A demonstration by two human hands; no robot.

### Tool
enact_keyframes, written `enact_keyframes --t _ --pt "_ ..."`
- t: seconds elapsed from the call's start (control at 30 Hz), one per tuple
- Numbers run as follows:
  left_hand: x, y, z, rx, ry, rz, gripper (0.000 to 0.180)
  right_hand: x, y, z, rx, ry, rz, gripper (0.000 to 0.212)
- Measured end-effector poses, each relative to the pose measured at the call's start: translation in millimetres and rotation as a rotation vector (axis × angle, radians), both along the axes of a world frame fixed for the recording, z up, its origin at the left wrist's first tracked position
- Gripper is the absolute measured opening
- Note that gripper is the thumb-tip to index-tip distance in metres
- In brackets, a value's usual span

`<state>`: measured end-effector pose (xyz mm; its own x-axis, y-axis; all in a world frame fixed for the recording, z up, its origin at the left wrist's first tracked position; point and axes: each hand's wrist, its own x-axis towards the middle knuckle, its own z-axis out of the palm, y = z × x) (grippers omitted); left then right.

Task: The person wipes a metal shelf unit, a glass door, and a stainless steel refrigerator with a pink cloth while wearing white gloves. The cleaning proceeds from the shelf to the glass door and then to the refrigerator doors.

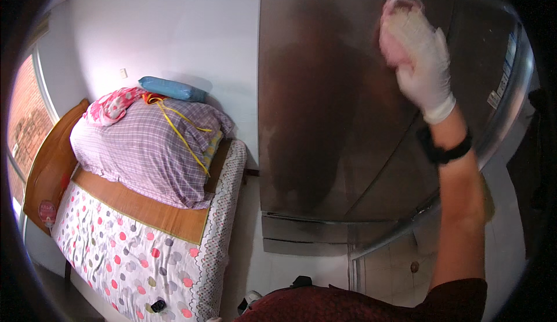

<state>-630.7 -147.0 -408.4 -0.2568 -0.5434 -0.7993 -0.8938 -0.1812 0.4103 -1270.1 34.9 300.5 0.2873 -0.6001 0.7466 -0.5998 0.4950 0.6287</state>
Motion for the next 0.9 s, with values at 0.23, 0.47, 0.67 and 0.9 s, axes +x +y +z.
enact_keyframes --t 0.23,0.47,0.67,0.9 --pt "-24.4 -0.8 4.4 0.005 -0.002 -0.061 0.051 -4.6 -19.3 0.3 -0.187 -0.021 0.059 0.067" --pt "-16.3 10.6 -18.0 0.005 -0.035 -0.068 0.051 31.8 -45.2 -260.2 0.307 -0.256 0.057 0.042" --pt "9.3 3.3 -14.5 -0.061 -0.128 -0.188 0.05 34.1 -47.2 -462.2 0.377 -0.103 0.036 0.058" --pt "-14.7 26.1 -19.7 -0.113 -0.128 -0.459 0.049 -21.5 47.5 -480.5 0.914 -0.697 0.311 0.038"
